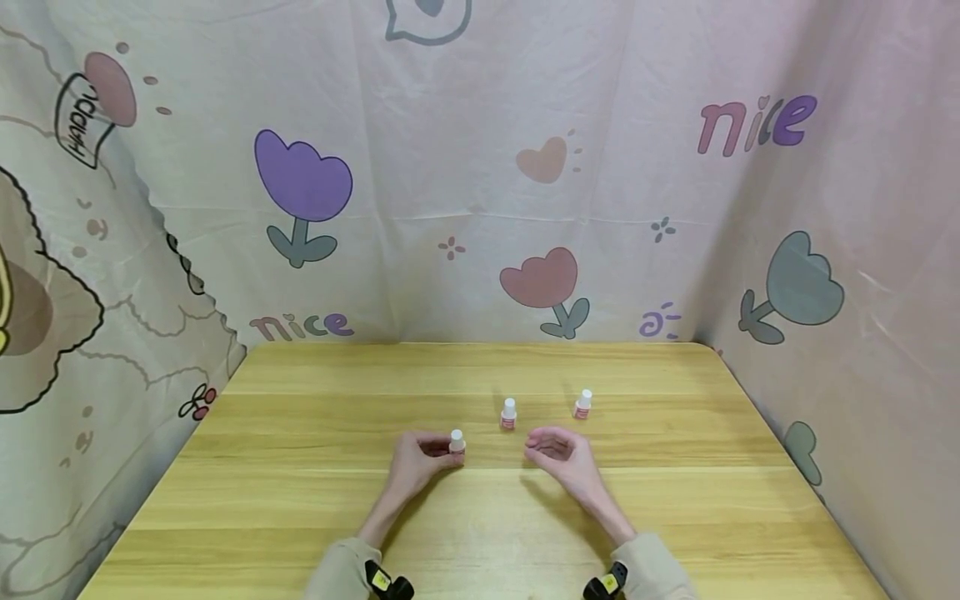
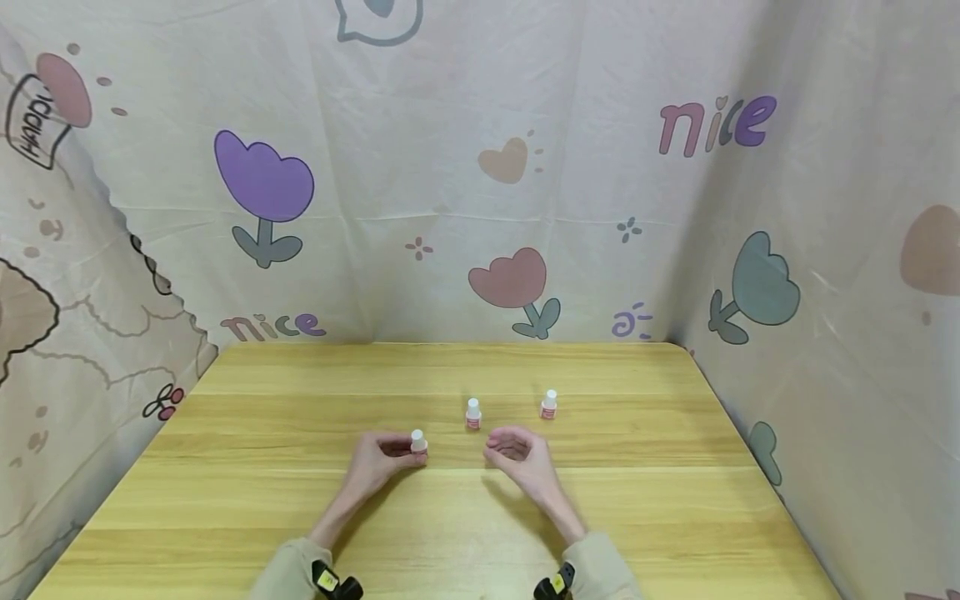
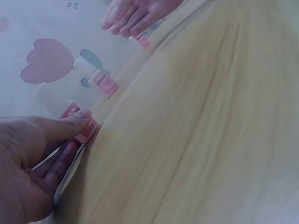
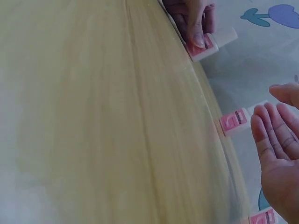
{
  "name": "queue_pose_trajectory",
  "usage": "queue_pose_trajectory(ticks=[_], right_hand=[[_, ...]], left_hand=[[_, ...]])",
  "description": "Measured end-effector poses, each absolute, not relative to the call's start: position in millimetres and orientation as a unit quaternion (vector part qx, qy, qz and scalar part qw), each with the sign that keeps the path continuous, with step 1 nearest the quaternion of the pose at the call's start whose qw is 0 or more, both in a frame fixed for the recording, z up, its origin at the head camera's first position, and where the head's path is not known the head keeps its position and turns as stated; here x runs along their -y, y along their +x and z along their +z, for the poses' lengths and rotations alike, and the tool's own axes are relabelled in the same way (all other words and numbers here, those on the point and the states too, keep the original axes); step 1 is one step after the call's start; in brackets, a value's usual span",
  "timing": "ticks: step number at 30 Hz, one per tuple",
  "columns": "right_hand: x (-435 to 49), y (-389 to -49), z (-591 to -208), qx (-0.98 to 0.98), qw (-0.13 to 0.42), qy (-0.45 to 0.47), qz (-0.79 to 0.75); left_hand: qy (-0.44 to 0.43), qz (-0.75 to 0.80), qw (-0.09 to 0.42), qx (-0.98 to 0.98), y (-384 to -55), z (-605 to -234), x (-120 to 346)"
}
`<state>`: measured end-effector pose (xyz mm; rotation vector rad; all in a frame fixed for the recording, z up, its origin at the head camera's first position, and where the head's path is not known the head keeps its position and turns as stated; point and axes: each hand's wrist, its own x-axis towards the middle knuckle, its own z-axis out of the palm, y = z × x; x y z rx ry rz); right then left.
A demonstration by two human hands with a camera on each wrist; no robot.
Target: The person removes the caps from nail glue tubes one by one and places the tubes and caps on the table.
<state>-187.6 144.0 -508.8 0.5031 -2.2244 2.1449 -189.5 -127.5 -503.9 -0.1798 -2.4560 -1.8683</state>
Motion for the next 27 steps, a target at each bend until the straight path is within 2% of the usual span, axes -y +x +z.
queue_pose_trajectory(ticks=[21, 27], right_hand=[[-111, -185, -505, 0.707, -0.003, 0.235, 0.667], [-109, -186, -506, 0.722, -0.017, 0.213, 0.658]], left_hand=[[-0.142, -0.605, -0.027, 0.783, -186, -518, 91], [-0.154, -0.603, -0.025, 0.783, -187, -520, 87]])
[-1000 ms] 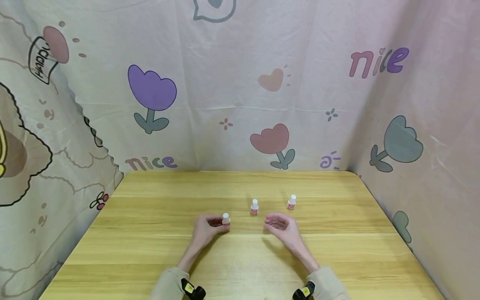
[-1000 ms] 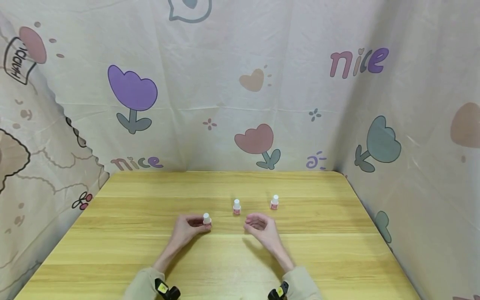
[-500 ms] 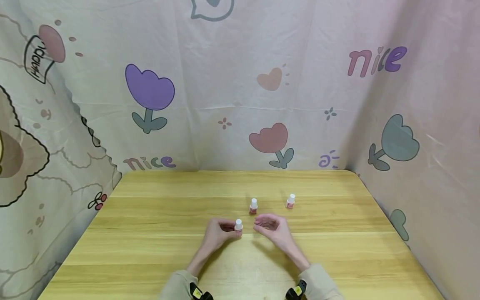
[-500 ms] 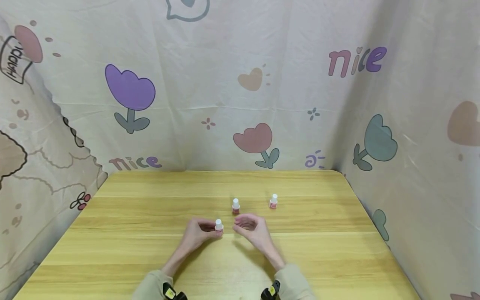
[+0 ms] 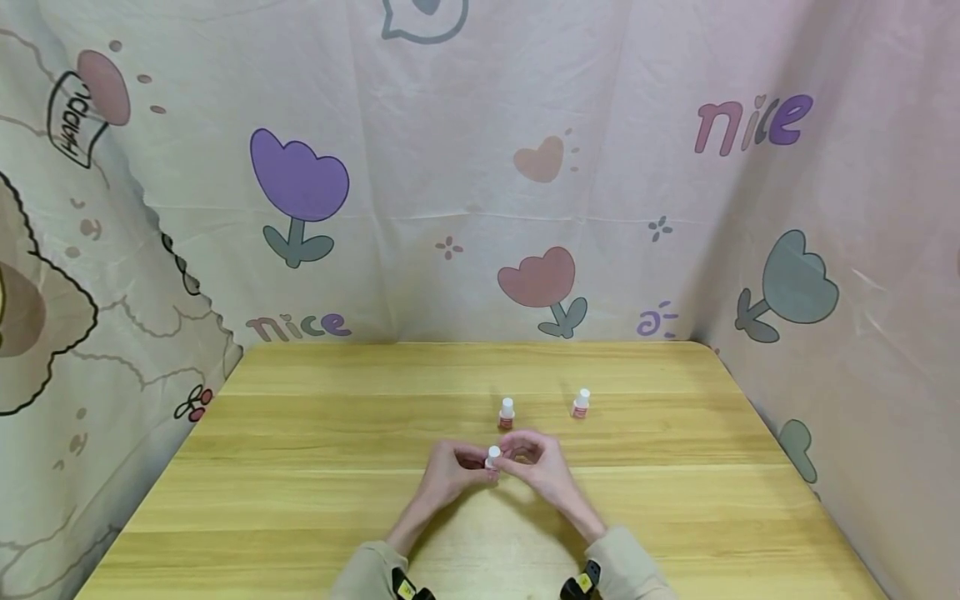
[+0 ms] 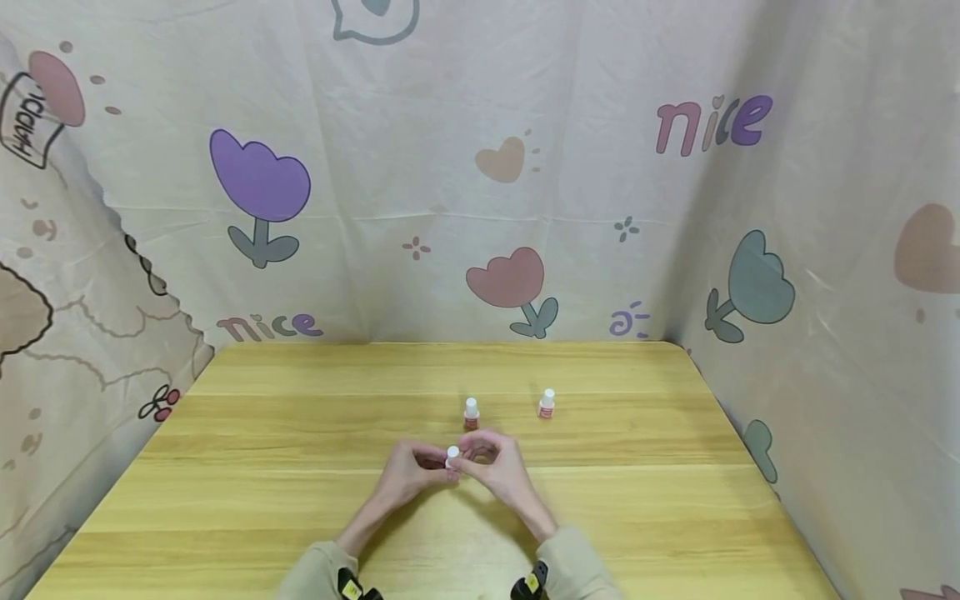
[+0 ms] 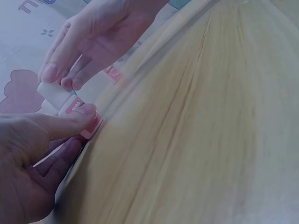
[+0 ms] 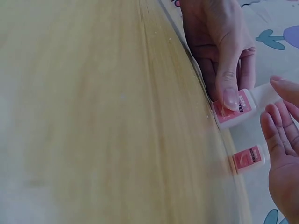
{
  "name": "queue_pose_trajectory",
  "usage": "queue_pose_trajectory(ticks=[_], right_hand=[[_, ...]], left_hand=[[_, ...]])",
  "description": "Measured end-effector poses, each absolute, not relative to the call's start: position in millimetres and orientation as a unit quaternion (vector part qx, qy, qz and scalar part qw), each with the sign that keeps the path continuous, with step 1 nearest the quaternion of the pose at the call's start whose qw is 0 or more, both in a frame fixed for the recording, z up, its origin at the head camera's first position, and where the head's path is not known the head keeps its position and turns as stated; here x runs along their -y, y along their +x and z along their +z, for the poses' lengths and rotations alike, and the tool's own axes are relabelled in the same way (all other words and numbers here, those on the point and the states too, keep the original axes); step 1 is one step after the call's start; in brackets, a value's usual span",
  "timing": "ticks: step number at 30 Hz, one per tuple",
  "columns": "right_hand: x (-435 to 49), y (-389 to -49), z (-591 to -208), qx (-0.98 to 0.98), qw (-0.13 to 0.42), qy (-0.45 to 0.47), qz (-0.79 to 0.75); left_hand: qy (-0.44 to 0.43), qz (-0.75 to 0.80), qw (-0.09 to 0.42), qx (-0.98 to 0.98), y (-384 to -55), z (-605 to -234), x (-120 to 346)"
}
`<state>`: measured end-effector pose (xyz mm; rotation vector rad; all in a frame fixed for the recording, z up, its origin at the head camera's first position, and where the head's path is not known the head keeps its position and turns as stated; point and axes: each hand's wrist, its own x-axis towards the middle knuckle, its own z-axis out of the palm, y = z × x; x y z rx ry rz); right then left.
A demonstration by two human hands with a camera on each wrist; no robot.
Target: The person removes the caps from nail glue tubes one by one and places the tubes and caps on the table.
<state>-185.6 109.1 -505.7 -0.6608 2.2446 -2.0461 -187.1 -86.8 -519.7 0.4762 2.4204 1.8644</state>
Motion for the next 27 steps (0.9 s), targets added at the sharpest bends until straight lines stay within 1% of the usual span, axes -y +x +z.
queue_pose_trajectory(ticks=[5, 11, 16, 27], right_hand=[[-107.0, -185.9, -505.4, -0.743, 0.016, -0.195, -0.64], [-104.7, -188.0, -506.3, -0.76, -0.005, -0.206, -0.616], [-104.4, -189.6, -507.1, -0.767, -0.01, -0.211, -0.606], [-104.1, -189.6, -506.1, -0.77, -0.034, -0.233, -0.593]], left_hand=[[0.157, 0.597, 0.027, -0.786, -187.4, -519.3, 86.8], [0.168, 0.58, 0.016, -0.797, -189.0, -520.3, 87.2], [0.182, 0.575, 0.009, -0.798, -190.3, -521.0, 87.3], [0.197, 0.565, 0.032, -0.801, -191.0, -519.3, 90.1]])
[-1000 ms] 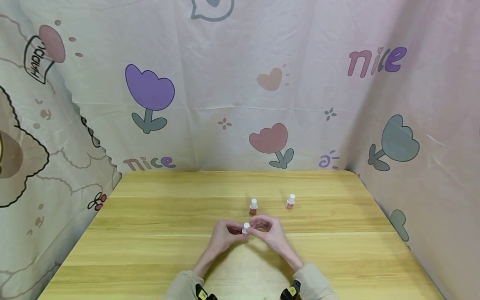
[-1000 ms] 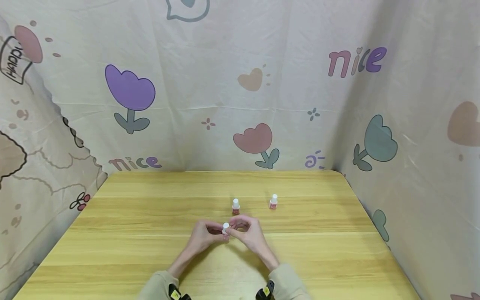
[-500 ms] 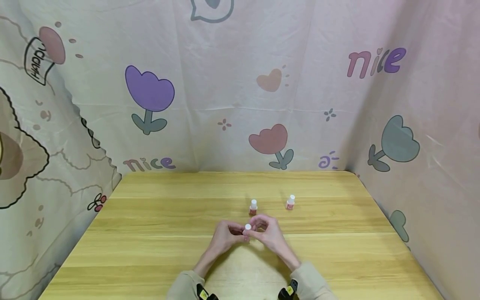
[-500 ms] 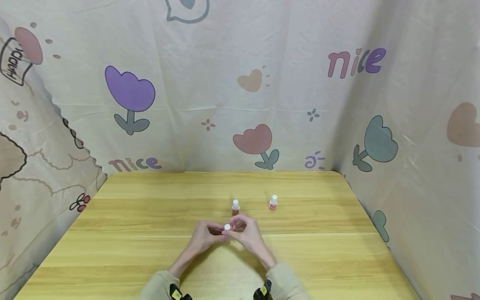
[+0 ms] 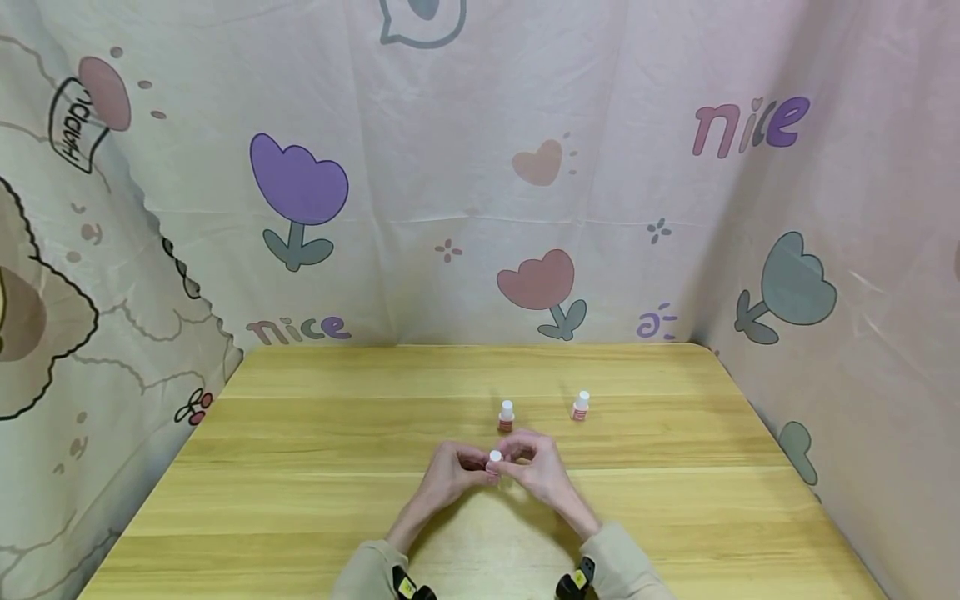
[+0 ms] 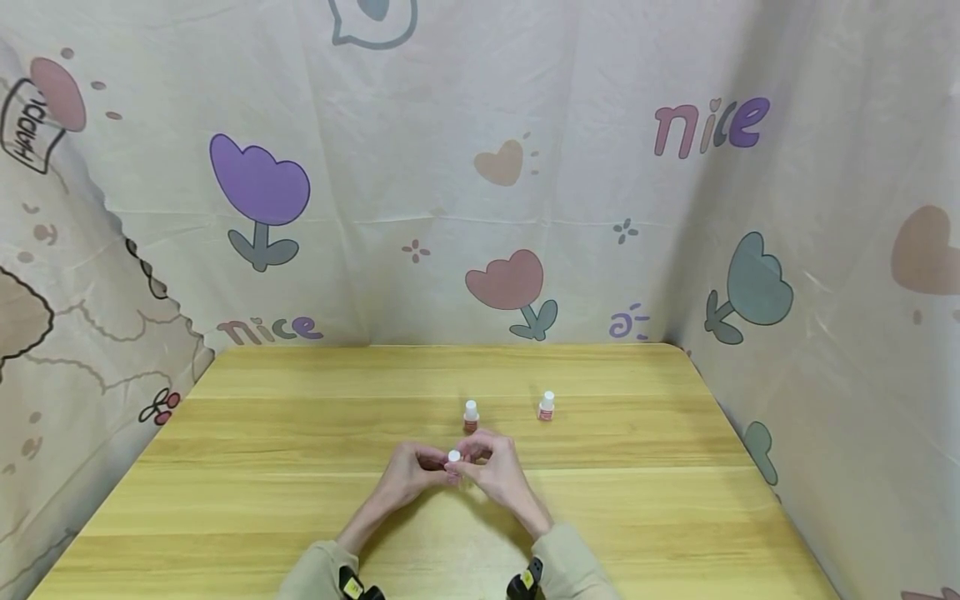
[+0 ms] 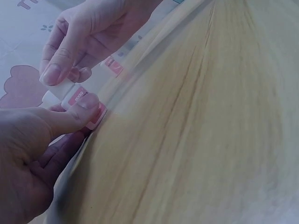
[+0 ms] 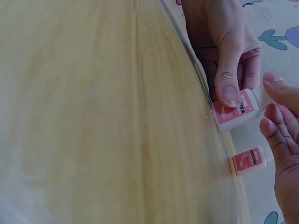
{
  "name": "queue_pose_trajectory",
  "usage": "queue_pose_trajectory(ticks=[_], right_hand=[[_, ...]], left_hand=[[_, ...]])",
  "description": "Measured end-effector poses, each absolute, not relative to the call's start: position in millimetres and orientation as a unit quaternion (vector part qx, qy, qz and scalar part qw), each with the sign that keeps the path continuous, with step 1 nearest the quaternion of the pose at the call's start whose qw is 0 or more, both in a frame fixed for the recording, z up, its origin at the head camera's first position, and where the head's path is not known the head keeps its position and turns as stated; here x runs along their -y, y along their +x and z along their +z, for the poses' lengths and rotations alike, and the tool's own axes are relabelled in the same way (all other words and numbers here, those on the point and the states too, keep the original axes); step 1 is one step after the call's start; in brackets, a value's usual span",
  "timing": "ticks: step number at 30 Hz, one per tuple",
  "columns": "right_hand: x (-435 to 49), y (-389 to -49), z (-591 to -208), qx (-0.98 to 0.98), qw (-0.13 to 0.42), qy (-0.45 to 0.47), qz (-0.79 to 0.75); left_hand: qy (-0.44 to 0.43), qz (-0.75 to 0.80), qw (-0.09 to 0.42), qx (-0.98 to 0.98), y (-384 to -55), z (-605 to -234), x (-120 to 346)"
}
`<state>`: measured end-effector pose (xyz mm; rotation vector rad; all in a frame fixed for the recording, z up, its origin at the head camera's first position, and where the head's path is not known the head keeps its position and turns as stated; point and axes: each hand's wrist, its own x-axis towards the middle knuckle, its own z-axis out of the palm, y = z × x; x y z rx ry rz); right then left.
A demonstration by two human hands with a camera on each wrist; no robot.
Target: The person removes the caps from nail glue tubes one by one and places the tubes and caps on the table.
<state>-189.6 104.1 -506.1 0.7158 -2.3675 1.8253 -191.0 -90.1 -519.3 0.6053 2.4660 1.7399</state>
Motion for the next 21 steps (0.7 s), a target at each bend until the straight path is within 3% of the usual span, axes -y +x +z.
queue_pose_trajectory(ticks=[21], right_hand=[[-102.4, -192.2, -509.7, 0.775, 0.117, 0.33, 0.527]], left_hand=[[0.23, 0.568, 0.04, -0.789, -194.3, -519.0, 94.0]])
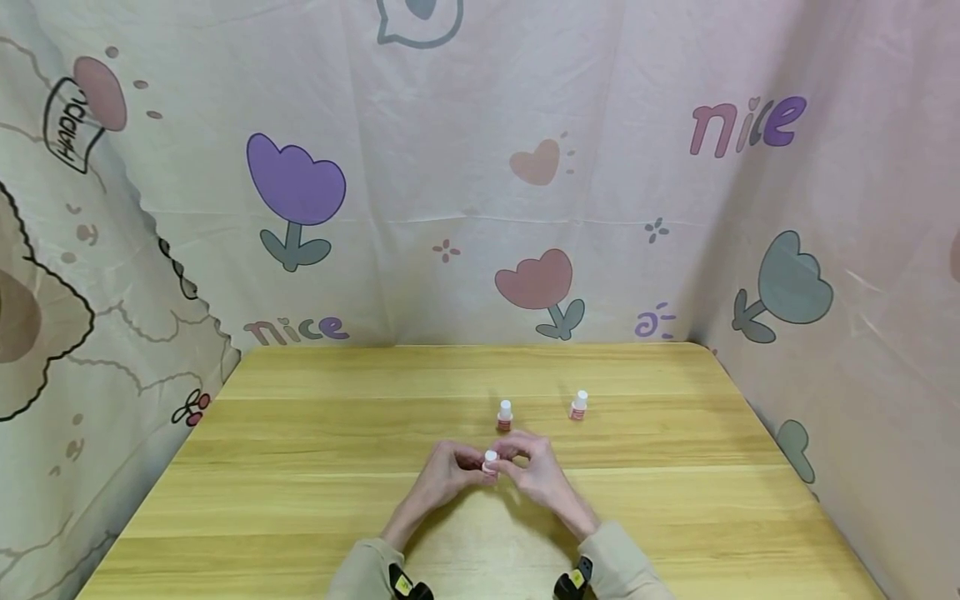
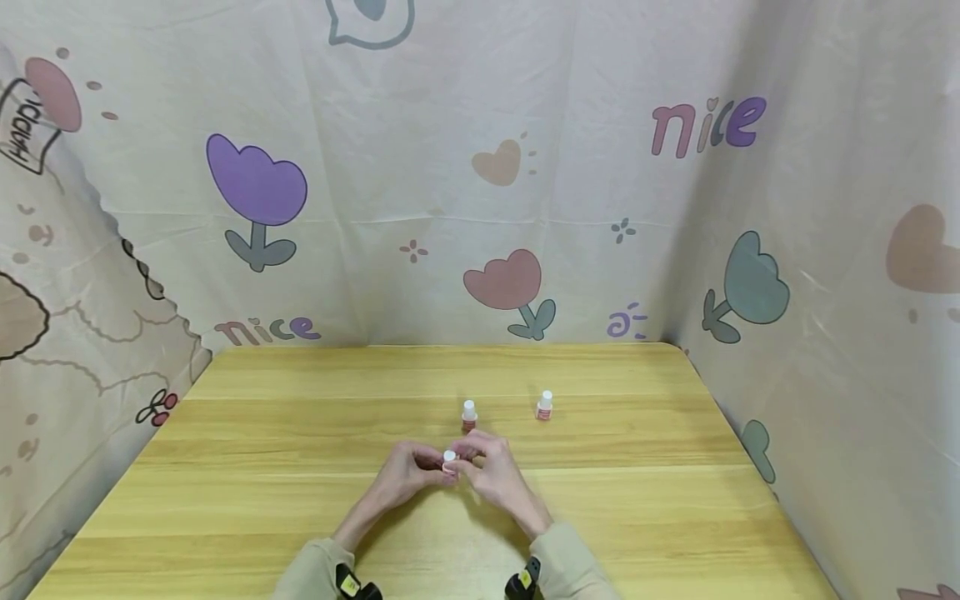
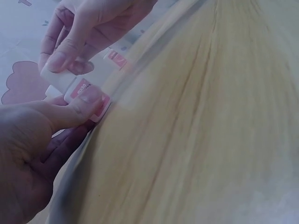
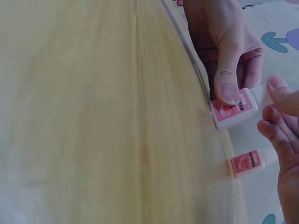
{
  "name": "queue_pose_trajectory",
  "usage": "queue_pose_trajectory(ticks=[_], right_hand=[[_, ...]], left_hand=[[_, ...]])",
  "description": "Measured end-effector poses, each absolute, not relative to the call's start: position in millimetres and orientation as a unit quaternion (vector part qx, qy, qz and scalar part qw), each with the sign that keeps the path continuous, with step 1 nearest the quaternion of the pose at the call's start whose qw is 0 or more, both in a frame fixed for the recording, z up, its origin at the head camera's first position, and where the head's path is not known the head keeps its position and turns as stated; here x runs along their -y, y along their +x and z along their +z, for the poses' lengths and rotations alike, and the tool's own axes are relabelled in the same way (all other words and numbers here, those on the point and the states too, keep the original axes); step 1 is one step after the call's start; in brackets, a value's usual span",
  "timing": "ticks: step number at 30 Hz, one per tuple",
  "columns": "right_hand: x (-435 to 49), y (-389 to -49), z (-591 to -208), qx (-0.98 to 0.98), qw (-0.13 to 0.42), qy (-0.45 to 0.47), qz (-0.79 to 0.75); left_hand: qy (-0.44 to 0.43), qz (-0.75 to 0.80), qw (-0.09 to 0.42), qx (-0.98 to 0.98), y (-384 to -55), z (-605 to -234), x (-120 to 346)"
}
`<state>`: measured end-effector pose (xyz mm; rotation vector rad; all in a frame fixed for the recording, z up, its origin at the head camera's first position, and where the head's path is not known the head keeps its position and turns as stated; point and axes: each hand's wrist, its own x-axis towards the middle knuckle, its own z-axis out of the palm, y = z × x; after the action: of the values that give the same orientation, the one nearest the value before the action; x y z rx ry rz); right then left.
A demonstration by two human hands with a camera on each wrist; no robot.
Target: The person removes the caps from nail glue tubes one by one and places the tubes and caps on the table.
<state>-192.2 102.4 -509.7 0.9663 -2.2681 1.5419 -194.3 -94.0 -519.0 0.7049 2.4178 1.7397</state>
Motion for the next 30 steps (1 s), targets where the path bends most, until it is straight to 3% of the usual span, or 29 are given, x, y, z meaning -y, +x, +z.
queue_pose_trajectory(ticks=[8, 21, 30], right_hand=[[-102.9, -192.2, -502.4, 0.789, 0.075, 0.308, 0.526], [-102.4, -193.3, -508.6, 0.766, 0.097, 0.329, 0.544], [-102.9, -193.8, -506.0, 0.768, 0.08, 0.348, 0.532]], left_hand=[[0.22, 0.549, 0.019, -0.806, -192.6, -515.7, 95.5], [0.244, 0.551, 0.024, -0.797, -193.1, -516.6, 97.9], [0.237, 0.558, 0.025, -0.795, -194.2, -520.2, 99.5]])
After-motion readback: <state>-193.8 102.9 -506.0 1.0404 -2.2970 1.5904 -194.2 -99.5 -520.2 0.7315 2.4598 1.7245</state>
